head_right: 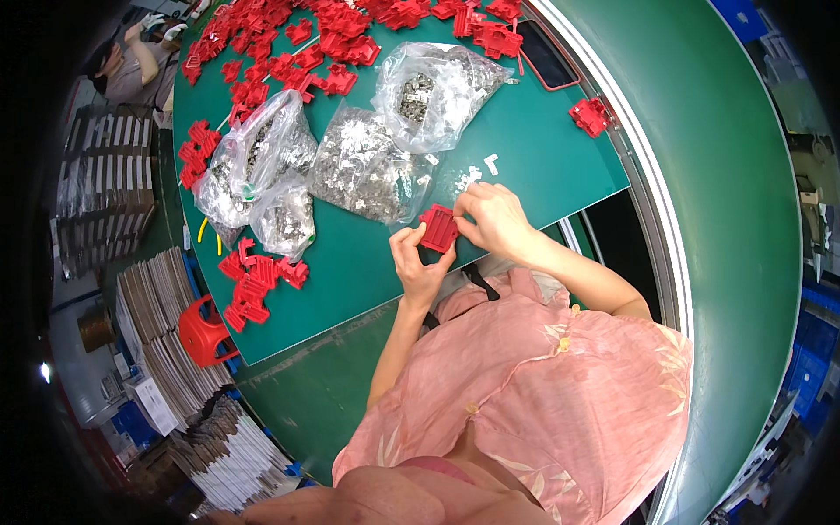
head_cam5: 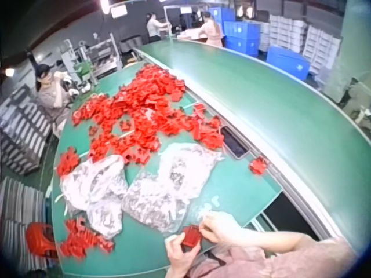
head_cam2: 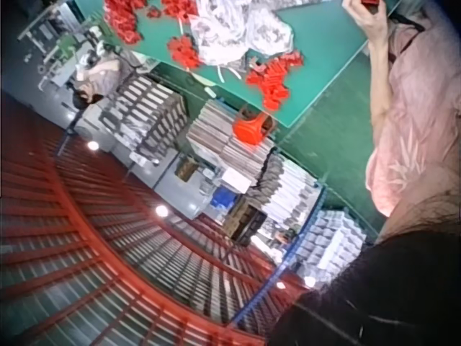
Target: The person assembles red plastic connector housings by hand, inserting small metal components and white plastic clips into them.
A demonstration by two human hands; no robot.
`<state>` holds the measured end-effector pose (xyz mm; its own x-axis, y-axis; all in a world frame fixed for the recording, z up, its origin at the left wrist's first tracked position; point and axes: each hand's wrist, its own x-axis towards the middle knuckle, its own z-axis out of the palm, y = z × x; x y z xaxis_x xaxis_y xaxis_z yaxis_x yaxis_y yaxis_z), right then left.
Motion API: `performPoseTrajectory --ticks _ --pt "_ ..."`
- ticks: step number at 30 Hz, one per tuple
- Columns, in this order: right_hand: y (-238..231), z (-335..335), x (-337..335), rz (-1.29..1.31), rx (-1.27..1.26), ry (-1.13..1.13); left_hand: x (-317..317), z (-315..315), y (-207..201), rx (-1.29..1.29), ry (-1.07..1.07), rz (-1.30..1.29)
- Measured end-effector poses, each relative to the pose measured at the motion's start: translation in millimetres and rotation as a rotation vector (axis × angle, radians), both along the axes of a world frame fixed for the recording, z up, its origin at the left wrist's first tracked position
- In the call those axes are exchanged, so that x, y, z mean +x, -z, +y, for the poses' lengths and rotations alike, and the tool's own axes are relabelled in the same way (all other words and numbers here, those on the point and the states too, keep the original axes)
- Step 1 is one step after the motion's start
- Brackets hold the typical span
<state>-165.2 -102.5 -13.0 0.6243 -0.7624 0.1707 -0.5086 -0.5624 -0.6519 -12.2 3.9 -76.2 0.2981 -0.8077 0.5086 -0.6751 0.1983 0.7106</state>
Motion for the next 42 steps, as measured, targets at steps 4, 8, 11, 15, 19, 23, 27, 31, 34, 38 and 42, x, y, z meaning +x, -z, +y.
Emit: performPoseTrajectory --ticks 4,8,11,15,19,23,27,31,34,38,42 --pt "0.2 10.0 6.5 0.241 -0.443 -0.094 -1.7 0.8 0.6 0.001 -0.003 0.009" --pt "-0.2 12.1 5.6 0.389 -0.528 -0.264 0.4 -0.8 -0.3 0.016 -0.033 0.044" --pt "-3.0 13.9 -0.6 0.387 -0.545 -0.29 0.6 -0.7 -2.2 0.031 -0.052 0.054" --pt "-2.3 -31.9 -18.9 0.065 -0.113 -0.122 1.0 -0.4 -3.1 0.063 -0.078 0.069" --pt "10.3 -60.9 -22.0 0.04 -0.193 0.1 1.8 -1.0 -2.6 0.044 -0.048 0.082" --pt "23.4 -67.0 -17.4 0.11 -0.283 0.0 2.8 -2.1 -2.1 0.03 -0.031 0.077" --pt "32.1 -69.3 -12.9 0.173 -0.323 -0.043 1.3 -1.7 -1.6 0.036 -0.041 0.091" --pt "36.1 -71.8 -10.3 0.201 -0.335 -0.054 1.0 -1.9 -1.3 0.034 -0.043 0.084" --pt "37.4 -70.8 -7.3 0.191 -0.344 -0.063 1.0 -2.0 -1.9 0.037 -0.043 0.083" --pt "36.6 -70.4 -7.6 0.103 -0.324 -0.092 0.9 -2.2 -2.4 0.04 -0.04 0.087" --pt "32.3 -77.1 -11.1 0.091 -0.199 -0.145 0.3 -3.1 -2.3 0.043 -0.041 0.09"
